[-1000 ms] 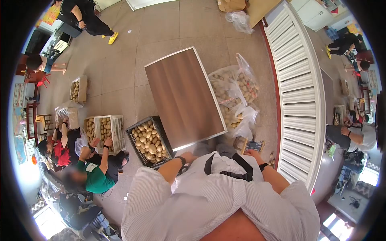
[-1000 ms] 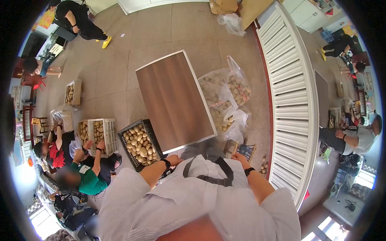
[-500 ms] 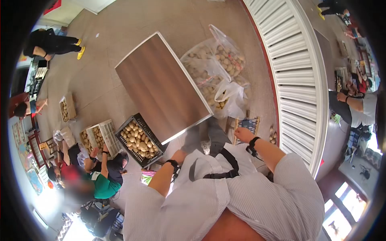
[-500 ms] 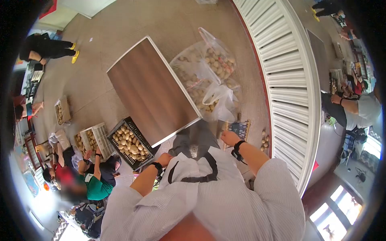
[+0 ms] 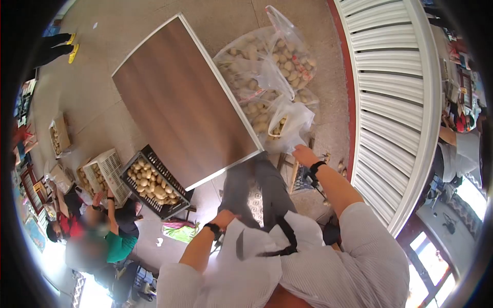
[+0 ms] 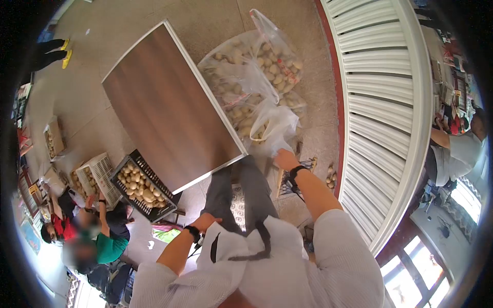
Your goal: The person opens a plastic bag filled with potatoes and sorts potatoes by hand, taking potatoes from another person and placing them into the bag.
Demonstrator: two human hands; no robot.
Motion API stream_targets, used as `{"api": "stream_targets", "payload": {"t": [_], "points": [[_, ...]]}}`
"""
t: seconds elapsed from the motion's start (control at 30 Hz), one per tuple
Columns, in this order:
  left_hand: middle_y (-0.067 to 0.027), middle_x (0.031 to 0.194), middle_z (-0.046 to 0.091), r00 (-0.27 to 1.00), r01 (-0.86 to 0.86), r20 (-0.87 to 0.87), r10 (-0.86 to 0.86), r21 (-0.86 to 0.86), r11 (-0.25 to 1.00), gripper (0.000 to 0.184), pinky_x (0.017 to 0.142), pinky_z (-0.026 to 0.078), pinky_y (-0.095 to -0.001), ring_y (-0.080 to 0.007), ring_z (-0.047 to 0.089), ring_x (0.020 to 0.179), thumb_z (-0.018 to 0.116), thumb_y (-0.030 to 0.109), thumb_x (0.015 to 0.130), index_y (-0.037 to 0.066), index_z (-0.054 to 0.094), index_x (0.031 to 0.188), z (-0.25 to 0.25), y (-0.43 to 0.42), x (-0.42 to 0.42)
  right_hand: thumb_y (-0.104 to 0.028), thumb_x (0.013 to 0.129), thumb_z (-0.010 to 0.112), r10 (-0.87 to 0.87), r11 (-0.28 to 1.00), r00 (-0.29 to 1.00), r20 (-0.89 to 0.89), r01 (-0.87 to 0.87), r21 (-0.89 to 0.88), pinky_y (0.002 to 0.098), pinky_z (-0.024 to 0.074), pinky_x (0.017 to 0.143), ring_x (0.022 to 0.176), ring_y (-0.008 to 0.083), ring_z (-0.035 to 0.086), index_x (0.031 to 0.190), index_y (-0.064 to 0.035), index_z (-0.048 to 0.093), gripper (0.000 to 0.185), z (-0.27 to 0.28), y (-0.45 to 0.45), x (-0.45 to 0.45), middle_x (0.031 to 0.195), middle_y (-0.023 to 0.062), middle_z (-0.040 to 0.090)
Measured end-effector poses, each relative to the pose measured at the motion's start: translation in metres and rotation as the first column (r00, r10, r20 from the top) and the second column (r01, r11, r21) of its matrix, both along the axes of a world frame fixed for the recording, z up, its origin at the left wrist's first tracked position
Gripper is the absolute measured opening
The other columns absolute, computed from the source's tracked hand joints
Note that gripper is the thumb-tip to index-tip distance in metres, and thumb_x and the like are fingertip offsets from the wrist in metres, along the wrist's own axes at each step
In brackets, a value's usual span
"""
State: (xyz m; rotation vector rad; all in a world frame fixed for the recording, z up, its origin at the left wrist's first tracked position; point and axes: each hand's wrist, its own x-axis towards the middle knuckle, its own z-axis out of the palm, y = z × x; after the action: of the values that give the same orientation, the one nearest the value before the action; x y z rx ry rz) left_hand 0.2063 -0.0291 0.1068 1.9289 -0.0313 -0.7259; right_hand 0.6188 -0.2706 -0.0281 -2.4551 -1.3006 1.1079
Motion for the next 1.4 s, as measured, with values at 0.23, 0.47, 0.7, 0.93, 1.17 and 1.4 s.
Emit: {"api": "stream_targets", "payload": {"t": [0.23,0.47,0.7,0.93,1.17,1.4], "points": [[-0.0130,0.052,0.060,0.780,-0.282,-0.612,0.130,-0.160,0.946,0.050,0.049,0.050,-0.0360,-0.0220,0.061,0.046,0.058,0.040,0.093,0.000,0.066,0.064,-0.016,0.015,-0.015,-0.036,0.087,0.058,0.114,0.993,0.992,-0.046,-0.114,-0.008,0.0469,0.0455,0.094,0.103,0.0441,0.060,0.116,0.0016,0.061,0.047,-0.130,0.110,0.032,0.112,0.0244,0.065],[-0.0073,0.041,0.053,0.637,-0.501,-0.731,0.243,-0.154,0.852,0.060,0.039,0.044,-0.0295,-0.0164,0.054,0.036,0.060,0.041,0.094,0.003,0.058,0.048,0.006,0.038,0.011,-0.029,0.087,0.066,-0.883,0.340,0.170,-0.437,0.874,-0.348,0.0386,0.0451,0.091,0.104,0.0286,0.057,0.112,-0.0050,0.064,0.034,-0.190,0.156,0.057,0.112,0.0152,0.062],[-0.0067,0.040,0.052,0.648,-0.511,-0.709,0.279,-0.132,0.849,0.059,0.040,0.043,-0.0291,-0.0159,0.053,0.034,0.061,0.039,0.094,0.004,0.057,0.047,0.009,0.041,0.019,-0.029,0.084,0.074,-0.676,0.100,-0.335,-0.657,0.841,-0.532,0.0373,0.0480,0.080,0.091,0.0203,0.055,0.109,-0.0072,0.065,0.034,-0.169,0.209,0.061,0.103,0.0075,0.060],[-0.0082,0.042,0.054,0.615,-0.473,-0.753,0.234,-0.114,0.874,0.058,0.044,0.047,-0.0318,-0.0178,0.055,0.037,0.063,0.042,0.092,0.002,0.060,0.050,0.008,0.034,0.023,-0.032,0.084,0.073,-0.783,0.578,0.386,-0.489,0.743,-0.339,0.0423,0.0469,0.065,0.074,0.0219,0.058,0.084,-0.0071,0.067,0.026,-0.092,0.165,0.027,0.077,0.0049,0.059],[-0.0086,0.043,0.050,0.626,-0.456,-0.747,0.225,-0.117,0.882,0.049,0.044,0.044,-0.0338,-0.0206,0.055,0.040,0.062,0.038,0.089,-0.001,0.060,0.059,-0.009,0.014,-0.001,-0.036,0.089,0.061,-0.368,0.924,0.919,0.140,0.345,0.164,0.0473,0.0475,0.070,0.081,0.0372,0.062,0.077,-0.0061,0.061,0.033,0.059,0.123,-0.005,0.083,0.0134,0.062],[-0.0169,0.062,0.064,0.685,-0.340,-0.694,0.222,-0.035,0.940,0.046,0.052,0.049,-0.0386,-0.0279,0.064,0.055,0.062,0.039,0.089,-0.004,0.068,0.075,0.020,0.022,0.021,-0.035,0.091,0.059,-0.430,0.890,0.849,0.308,0.456,-0.016,0.0482,0.0488,0.065,0.076,0.0387,0.063,0.096,-0.0076,0.060,0.028,0.068,0.150,0.019,0.079,0.0147,0.065]]}}
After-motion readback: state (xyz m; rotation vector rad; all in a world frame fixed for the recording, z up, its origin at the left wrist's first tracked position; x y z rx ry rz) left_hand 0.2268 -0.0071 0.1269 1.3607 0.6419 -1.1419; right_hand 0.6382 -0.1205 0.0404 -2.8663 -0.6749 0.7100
